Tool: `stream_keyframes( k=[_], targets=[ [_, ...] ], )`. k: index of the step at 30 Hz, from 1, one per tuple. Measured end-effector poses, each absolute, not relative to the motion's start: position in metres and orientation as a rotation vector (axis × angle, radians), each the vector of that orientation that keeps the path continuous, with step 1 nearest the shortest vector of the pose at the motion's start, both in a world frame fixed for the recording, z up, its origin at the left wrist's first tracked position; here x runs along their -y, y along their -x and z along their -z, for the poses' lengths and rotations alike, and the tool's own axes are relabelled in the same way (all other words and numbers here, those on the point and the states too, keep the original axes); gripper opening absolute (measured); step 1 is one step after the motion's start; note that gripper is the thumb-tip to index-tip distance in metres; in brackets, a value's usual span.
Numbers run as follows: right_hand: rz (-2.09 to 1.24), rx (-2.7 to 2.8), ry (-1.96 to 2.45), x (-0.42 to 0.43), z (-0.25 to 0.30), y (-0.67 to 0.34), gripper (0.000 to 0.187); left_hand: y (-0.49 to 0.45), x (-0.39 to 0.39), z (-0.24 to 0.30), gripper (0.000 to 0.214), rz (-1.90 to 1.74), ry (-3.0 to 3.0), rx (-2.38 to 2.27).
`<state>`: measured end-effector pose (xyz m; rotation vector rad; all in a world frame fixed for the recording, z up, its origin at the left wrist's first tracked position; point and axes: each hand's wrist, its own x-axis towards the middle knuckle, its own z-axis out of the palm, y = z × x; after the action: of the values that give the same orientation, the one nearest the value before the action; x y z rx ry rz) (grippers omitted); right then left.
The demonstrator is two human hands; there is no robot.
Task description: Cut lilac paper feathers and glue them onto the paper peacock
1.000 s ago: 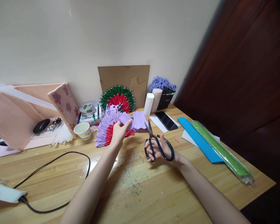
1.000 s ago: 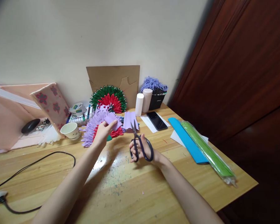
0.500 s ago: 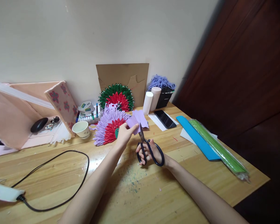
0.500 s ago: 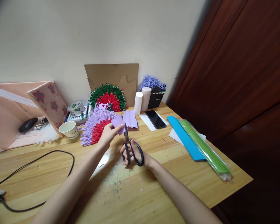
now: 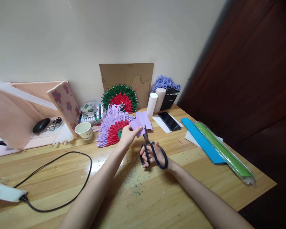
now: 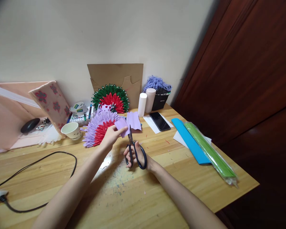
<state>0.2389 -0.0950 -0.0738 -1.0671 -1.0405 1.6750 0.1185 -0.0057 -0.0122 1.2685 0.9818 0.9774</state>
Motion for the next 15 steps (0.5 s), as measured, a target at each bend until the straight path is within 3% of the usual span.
stream_keyframes(
  k=[15],
  targets=[
    [-1.668, 0.885, 1.087, 0.089, 0.079, -0.232, 0.054, -0.108, -0.007, 0.016, 0.031, -0.897, -1.273, -0.985]
  ],
)
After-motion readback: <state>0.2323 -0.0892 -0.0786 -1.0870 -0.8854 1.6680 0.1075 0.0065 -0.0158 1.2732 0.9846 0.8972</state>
